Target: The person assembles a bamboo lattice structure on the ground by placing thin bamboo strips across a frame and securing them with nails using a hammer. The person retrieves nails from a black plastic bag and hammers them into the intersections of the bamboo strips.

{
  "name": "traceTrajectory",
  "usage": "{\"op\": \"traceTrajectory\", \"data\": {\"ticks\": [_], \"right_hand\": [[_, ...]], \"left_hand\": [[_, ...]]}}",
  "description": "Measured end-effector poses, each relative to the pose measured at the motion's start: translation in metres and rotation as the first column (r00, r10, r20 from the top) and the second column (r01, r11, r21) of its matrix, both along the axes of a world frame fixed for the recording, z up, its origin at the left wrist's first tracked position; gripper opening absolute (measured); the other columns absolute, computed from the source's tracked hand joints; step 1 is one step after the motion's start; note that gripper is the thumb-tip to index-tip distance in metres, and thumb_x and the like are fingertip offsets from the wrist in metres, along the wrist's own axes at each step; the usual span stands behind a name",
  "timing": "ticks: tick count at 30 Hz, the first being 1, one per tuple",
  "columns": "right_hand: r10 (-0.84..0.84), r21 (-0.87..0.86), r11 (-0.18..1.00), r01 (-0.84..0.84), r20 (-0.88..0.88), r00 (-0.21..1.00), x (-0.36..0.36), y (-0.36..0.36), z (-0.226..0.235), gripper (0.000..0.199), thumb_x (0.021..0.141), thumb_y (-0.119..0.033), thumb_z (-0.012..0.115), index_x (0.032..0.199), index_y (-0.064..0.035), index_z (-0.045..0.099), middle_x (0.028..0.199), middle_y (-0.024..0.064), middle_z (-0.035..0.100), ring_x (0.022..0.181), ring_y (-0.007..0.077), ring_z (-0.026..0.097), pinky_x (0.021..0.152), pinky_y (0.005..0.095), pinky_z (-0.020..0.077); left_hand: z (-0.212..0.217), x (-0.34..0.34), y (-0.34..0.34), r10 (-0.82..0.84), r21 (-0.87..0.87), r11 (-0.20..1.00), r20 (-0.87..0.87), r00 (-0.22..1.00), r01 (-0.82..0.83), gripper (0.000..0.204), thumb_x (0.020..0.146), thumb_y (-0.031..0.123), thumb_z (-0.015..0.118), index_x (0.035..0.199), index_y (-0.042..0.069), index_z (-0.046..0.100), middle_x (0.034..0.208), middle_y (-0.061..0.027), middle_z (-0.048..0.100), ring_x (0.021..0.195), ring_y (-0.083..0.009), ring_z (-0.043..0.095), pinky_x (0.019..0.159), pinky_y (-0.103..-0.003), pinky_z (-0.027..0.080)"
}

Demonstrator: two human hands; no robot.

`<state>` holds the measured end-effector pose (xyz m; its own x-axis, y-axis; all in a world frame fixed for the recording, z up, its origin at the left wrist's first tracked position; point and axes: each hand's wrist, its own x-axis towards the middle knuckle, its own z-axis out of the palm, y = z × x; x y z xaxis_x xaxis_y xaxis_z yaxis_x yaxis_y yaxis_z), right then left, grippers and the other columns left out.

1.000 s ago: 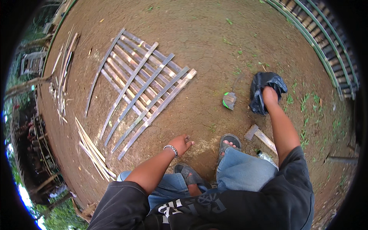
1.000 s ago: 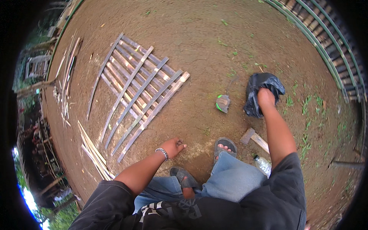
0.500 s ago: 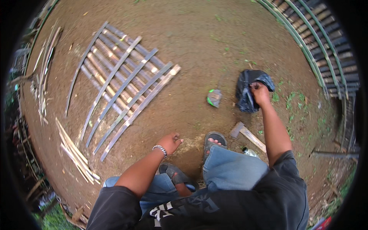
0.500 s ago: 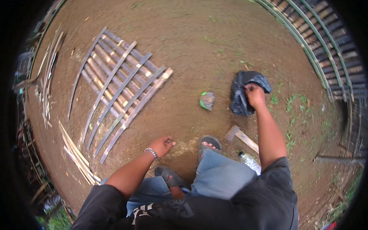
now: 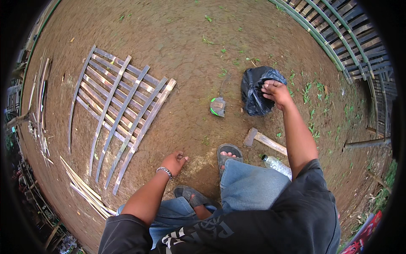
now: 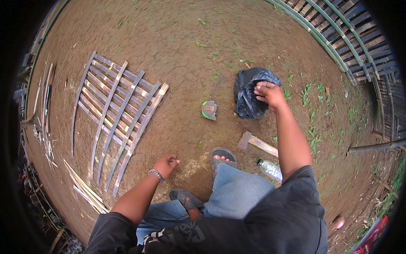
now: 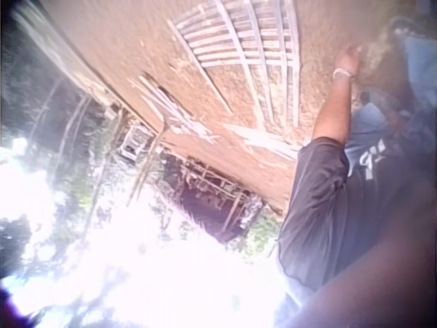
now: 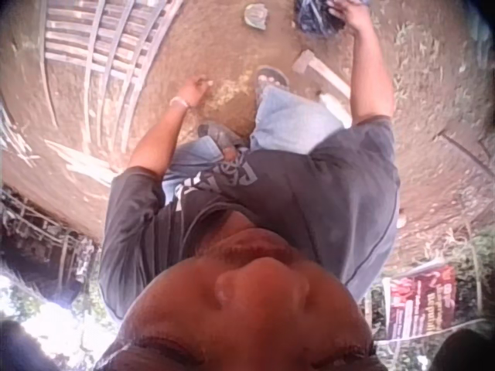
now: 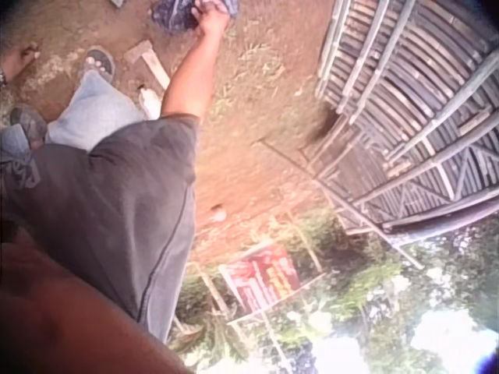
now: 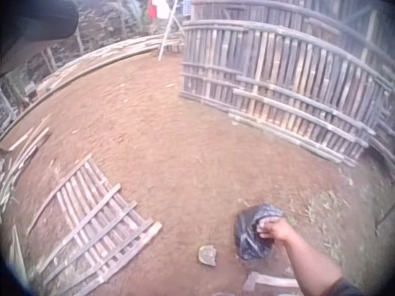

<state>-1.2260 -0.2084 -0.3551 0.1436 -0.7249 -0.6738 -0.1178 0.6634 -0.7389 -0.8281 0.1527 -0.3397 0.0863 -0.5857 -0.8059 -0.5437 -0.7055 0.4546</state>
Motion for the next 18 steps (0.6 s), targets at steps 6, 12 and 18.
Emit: {"op": "traceTrajectory", "data": {"ticks": [6, 12, 18], "right_hand": [[-0.013, -0.022, 1.0, 0.013, 0.029, 0.999, -0.004, 0.009, 0.007, 0.014, 0.097, -0.014, 0.067, 0.109, -0.0069, 0.065, 0.101, 0.0045, 0.071, 0.096, 0.0177, 0.07, 0.084, 0.0365, 0.0575], [0.071, -0.008, 0.997, -0.075, 0.443, 0.894, 0.049, 0.056, 0.063, 0.011, 0.098, -0.017, 0.067, 0.103, -0.0076, 0.066, 0.091, 0.0045, 0.071, 0.087, 0.0165, 0.071, 0.076, 0.0336, 0.0615], [0.143, 0.114, 0.949, -0.293, 0.674, 0.725, 0.149, 0.122, 0.1, 0.012, 0.098, -0.019, 0.069, 0.099, -0.0077, 0.065, 0.092, 0.0053, 0.07, 0.086, 0.0177, 0.071, 0.076, 0.0343, 0.0623]], "left_hand": [[0.015, -0.018, -0.017, -0.051, -0.018, 0.999, 0.004, 0.999, 0.051, 0.048, 0.094, 0.039, 0.07, 0.121, 0.0, 0.065, 0.112, -0.0203, 0.073, 0.101, -0.0306, 0.072, 0.091, -0.039, 0.055], [0.067, -0.064, -0.065, 0.148, -0.37, 0.901, -0.226, 0.963, -0.225, 0.034, 0.095, 0.023, 0.071, 0.121, 0.001, 0.066, 0.106, -0.0136, 0.073, 0.098, -0.0209, 0.07, 0.088, -0.033, 0.055], [0.109, -0.113, -0.123, 0.436, -0.492, 0.434, -0.618, 0.654, -0.755, 0.022, 0.093, 0.011, 0.073, 0.113, 0.001, 0.071, 0.106, -0.0081, 0.068, 0.097, -0.0143, 0.065, 0.085, -0.03, 0.053]]}}
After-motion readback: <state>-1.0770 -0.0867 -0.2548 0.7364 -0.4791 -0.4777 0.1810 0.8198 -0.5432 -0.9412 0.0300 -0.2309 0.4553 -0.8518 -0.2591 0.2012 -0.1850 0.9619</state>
